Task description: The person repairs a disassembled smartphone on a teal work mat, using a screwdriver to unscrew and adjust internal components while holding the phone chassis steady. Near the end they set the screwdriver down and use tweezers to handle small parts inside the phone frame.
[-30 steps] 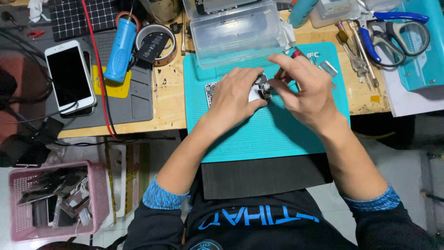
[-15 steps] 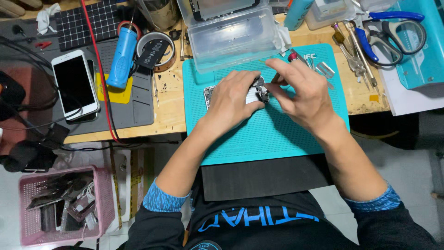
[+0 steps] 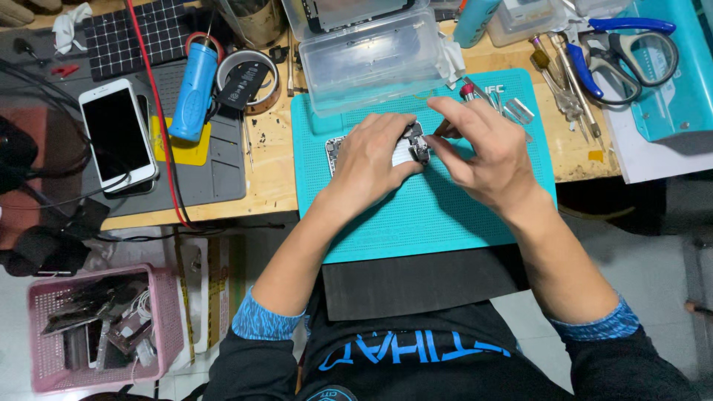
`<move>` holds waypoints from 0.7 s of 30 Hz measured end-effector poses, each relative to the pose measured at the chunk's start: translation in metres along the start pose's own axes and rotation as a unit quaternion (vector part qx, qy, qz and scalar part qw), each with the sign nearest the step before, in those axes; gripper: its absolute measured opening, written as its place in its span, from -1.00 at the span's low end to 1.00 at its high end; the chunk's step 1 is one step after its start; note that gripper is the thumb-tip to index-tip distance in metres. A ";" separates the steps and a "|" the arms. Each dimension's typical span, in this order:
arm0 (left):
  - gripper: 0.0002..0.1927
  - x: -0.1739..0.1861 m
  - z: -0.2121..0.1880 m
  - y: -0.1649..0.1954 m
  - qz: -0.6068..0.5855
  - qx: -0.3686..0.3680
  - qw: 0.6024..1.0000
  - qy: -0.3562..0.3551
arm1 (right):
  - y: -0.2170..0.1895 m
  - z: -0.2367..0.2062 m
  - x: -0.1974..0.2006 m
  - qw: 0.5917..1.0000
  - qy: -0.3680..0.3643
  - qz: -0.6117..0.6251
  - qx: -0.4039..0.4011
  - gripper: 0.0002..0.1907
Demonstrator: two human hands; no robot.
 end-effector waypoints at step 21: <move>-0.39 -0.002 0.000 -0.003 0.004 0.000 1.000 0.003 | -0.006 0.006 -0.010 0.999 -0.046 0.002 0.003 -0.52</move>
Point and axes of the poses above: each hand's wrist, its own z-axis towards the middle knuckle, its own x-axis out of the back of the hand, y = z × x, the point moved 10 cm from there along z, towards the middle knuckle, and after that the axes turned 4 degrees about y, right-handed, at the moved point
